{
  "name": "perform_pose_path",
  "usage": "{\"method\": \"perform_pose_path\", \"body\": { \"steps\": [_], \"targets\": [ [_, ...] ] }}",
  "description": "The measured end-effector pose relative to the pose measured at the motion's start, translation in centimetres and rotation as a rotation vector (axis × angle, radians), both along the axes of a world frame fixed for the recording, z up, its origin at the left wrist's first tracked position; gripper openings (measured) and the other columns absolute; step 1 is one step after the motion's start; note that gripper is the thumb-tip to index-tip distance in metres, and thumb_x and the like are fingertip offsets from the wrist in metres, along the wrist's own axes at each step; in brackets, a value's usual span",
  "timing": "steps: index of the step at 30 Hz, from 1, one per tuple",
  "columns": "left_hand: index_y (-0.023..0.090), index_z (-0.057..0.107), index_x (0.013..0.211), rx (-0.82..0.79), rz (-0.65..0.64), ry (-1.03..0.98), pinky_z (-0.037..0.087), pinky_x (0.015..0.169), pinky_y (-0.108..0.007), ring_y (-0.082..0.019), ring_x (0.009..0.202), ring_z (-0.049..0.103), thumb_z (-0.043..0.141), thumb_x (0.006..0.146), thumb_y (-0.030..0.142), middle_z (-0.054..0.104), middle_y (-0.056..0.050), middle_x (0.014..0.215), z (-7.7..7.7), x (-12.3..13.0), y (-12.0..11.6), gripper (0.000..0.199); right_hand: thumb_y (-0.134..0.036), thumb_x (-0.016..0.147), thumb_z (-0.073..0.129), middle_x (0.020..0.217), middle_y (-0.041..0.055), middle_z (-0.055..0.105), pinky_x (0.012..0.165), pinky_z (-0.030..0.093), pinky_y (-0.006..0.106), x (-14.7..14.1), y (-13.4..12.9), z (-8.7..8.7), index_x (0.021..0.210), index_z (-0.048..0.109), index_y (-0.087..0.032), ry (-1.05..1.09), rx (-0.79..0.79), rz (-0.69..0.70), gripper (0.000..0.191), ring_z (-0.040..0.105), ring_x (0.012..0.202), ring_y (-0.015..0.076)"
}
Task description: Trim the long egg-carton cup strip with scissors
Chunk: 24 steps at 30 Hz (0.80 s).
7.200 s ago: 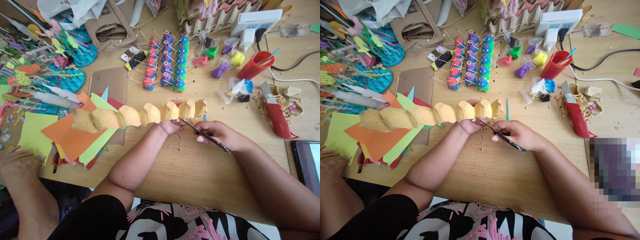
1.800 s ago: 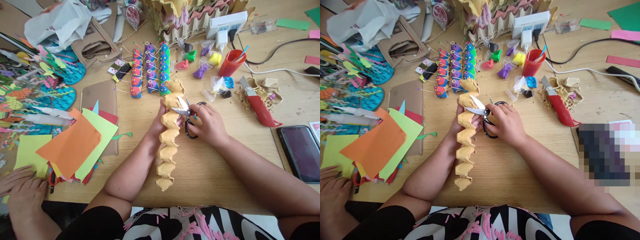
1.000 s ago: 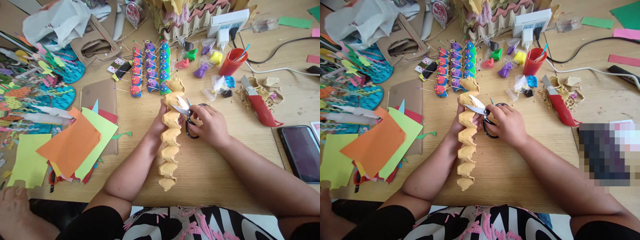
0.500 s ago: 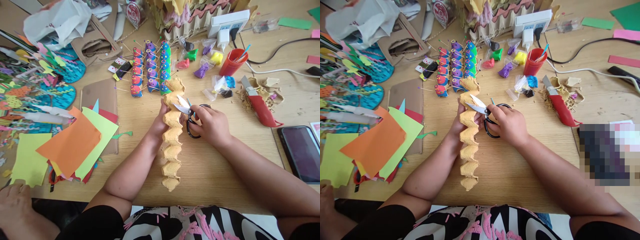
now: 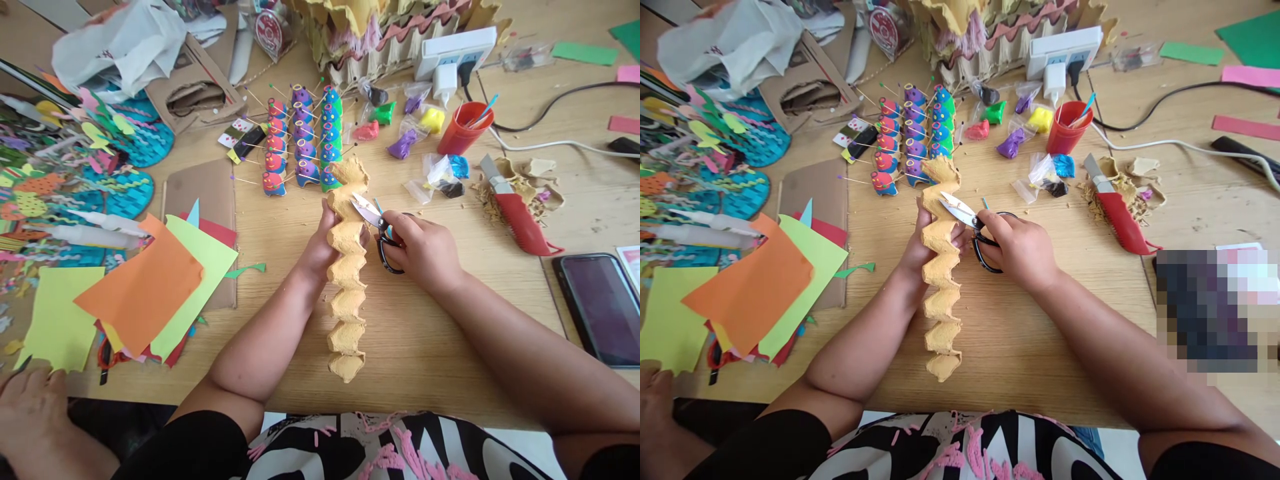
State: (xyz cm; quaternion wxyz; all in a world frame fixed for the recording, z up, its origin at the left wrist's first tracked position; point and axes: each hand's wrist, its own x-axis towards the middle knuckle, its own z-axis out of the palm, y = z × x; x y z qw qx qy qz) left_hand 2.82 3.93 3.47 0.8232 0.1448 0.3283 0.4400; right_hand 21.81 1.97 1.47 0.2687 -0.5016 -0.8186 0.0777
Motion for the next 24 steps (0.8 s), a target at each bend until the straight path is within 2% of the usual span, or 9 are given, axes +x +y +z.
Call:
{"method": "perform_pose_path", "body": {
  "steps": [3, 7, 9, 13, 17, 20, 24],
  "targets": [
    [0.02, 0.058, 0.068, -0.002, -0.006, -0.027, 0.039, 0.043, -0.021, -0.01, 0.046, 0.044, 0.03, 0.104, 0.072, 0.041, 0.002, 0.055, -0.35, -0.2, 0.05, 0.07, -0.035, 0.095, 0.06, 0.087, 0.0045, 0.076, 0.061, 0.037, 0.031, -0.1, 0.07, -0.12, 0.123, 0.066, -0.023, 0.02, 0.014, -0.023, 0.031, 0.064, 0.07, 0.0204],
    [0.021, 0.056, 0.07, -0.067, 0.024, 0.007, 0.041, 0.045, -0.023, -0.011, 0.046, 0.046, 0.045, 0.096, 0.079, 0.04, 0.004, 0.054, -0.85, -0.19, 0.09, 0.065, -0.039, 0.094, 0.063, 0.091, 0.0055, 0.076, 0.063, 0.039, 0.033, -0.35, 0.04, 0.02, 0.121, 0.066, -0.022, 0.029, 0.046, -0.011, 0.032, 0.065, 0.071, 0.0215],
    [0.021, 0.058, 0.072, -0.072, 0.036, 0.007, 0.043, 0.047, -0.024, -0.011, 0.046, 0.047, 0.046, 0.095, 0.08, 0.04, 0.004, 0.054, -0.86, -0.1, 0.05, 0.065, -0.041, 0.093, 0.064, 0.093, 0.0068, 0.076, 0.065, 0.039, 0.034, -0.45, 0.03, 0.12, 0.12, 0.066, -0.021, 0.023, 0.061, 0.001, 0.033, 0.065, 0.075, 0.0228],
    [0.021, 0.061, 0.076, -0.04, 0.037, 0.006, 0.047, 0.049, -0.024, -0.012, 0.048, 0.051, 0.042, 0.098, 0.078, 0.045, 0.003, 0.055, -0.55, 0.04, -0.09, 0.065, -0.037, 0.093, 0.063, 0.093, 0.0081, 0.074, 0.069, 0.04, 0.036, -0.44, 0.13, 0.12, 0.12, 0.066, -0.021, -0.001, 0.068, -0.008, 0.032, 0.065, 0.081, 0.0255],
    [0.02, 0.061, 0.074, -0.03, 0.031, -0.003, 0.042, 0.046, -0.021, -0.01, 0.046, 0.048, 0.042, 0.099, 0.077, 0.045, 0.003, 0.054, -0.62, 0.08, -0.05, 0.066, -0.033, 0.093, 0.062, 0.092, 0.008, 0.073, 0.072, 0.042, 0.036, -0.27, 0.25, -0.06, 0.121, 0.066, -0.021, -0.028, 0.094, -0.024, 0.031, 0.063, 0.086, 0.0265],
    [0.02, 0.062, 0.074, -0.028, 0.046, -0.049, 0.041, 0.044, -0.021, -0.011, 0.045, 0.048, 0.036, 0.1, 0.078, 0.043, 0.003, 0.052, -0.89, 0.12, -0.02, 0.069, -0.035, 0.096, 0.06, 0.091, 0.0076, 0.072, 0.072, 0.041, 0.035, -0.15, 0.32, -0.15, 0.123, 0.066, -0.02, -0.043, 0.107, -0.034, 0.031, 0.061, 0.085, 0.0259],
    [0.02, 0.067, 0.08, -0.007, -0.002, -0.055, 0.038, 0.04, -0.022, -0.011, 0.042, 0.044, 0.022, 0.102, 0.077, 0.044, 0.002, 0.052, -0.82, 0.16, -0.14, 0.076, -0.036, 0.1, 0.057, 0.087, 0.0069, 0.071, 0.07, 0.039, 0.034, 0.0, 0.35, -0.06, 0.124, 0.066, -0.021, -0.06, 0.105, -0.04, 0.03, 0.06, 0.081, 0.0248]
  ]
}}
